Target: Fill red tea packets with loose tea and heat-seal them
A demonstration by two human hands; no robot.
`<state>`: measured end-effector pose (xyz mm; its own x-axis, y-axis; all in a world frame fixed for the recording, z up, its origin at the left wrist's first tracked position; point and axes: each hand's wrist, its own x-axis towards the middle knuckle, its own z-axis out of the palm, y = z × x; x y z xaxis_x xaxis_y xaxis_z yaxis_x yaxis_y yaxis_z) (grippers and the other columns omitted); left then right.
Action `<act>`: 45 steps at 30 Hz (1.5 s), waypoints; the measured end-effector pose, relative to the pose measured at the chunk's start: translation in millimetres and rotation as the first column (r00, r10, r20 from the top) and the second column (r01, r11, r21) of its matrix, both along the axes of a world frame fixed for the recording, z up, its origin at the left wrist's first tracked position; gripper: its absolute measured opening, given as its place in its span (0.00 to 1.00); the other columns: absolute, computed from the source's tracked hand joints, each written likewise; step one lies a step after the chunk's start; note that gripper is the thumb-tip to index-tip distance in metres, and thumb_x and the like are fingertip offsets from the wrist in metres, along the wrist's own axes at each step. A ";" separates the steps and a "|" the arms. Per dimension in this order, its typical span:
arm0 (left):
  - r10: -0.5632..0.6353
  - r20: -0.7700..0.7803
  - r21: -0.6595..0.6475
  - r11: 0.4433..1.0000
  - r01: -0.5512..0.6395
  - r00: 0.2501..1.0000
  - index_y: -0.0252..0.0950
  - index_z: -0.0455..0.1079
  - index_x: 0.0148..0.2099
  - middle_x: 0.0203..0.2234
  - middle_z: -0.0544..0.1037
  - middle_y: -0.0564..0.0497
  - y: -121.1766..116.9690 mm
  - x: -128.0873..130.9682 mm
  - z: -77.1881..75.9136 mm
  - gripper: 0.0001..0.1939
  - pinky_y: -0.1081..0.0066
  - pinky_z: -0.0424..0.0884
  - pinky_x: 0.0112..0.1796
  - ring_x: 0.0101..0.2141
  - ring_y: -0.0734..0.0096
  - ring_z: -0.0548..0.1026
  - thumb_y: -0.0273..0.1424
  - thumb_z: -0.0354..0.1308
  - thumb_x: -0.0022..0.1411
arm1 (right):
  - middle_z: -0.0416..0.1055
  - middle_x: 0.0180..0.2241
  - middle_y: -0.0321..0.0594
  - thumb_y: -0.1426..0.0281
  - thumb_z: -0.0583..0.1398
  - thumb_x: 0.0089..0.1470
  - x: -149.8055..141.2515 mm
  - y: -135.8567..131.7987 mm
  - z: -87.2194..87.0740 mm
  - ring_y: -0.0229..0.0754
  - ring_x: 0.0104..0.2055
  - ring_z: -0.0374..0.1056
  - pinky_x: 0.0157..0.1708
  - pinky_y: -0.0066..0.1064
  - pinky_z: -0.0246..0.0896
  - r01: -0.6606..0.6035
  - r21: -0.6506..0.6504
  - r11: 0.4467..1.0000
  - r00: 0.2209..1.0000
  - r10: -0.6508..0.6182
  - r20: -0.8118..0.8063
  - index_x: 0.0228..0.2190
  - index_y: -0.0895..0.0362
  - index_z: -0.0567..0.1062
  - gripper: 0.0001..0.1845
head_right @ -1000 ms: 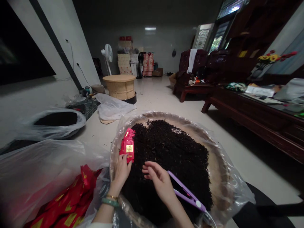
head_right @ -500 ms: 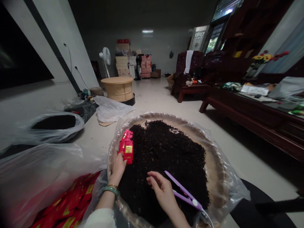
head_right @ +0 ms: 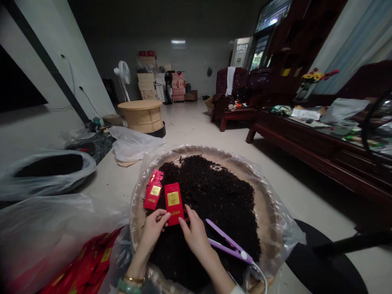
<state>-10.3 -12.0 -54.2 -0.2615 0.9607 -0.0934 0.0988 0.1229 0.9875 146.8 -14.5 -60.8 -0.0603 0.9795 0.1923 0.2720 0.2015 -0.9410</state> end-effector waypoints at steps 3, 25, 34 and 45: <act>-0.047 0.071 -0.004 0.999 0.048 0.996 0.35 0.68 0.26 0.14 0.72 0.55 -7.1 10.8 1.0 0.17 0.77 0.63 0.18 0.17 0.73 0.71 0.44 0.64 0.44 | 0.75 0.40 0.48 0.68 0.56 0.54 -10.4 5.4 3.3 0.50 0.42 0.72 0.45 0.42 0.67 0.020 0.087 0.996 0.996 -0.027 0.087 0.46 0.57 0.74 0.18; 0.016 0.238 0.006 1.000 -0.018 0.971 0.36 0.62 0.35 0.17 0.78 0.51 -8.6 18.2 1.8 0.21 0.75 0.68 0.17 0.20 0.65 0.78 0.44 0.64 0.46 | 0.66 0.38 0.44 0.72 0.56 0.52 -18.6 6.1 4.0 0.40 0.29 0.65 0.27 0.32 0.66 0.159 0.168 0.973 0.986 -0.164 0.017 0.43 0.56 0.76 0.16; 0.051 0.328 0.029 0.998 -0.064 0.943 0.36 0.61 0.36 0.22 0.79 0.50 -6.3 17.5 0.7 0.24 0.73 0.72 0.20 0.25 0.61 0.80 0.47 0.64 0.47 | 0.73 0.31 0.42 0.69 0.56 0.54 -15.4 7.4 13.8 0.46 0.37 0.66 0.37 0.37 0.64 0.176 0.184 0.967 0.984 -0.174 -0.026 0.31 0.54 0.76 0.08; 0.048 0.337 -0.216 0.976 0.027 0.940 0.33 0.69 0.44 0.30 0.81 0.42 -7.8 -10.1 19.4 0.25 0.74 0.71 0.22 0.26 0.66 0.79 0.50 0.55 0.56 | 0.75 0.30 0.36 0.74 0.56 0.50 45.9 8.9 56.1 0.43 0.34 0.69 0.36 0.31 0.63 -0.301 -0.071 0.951 0.935 0.309 0.176 0.29 0.54 0.77 0.10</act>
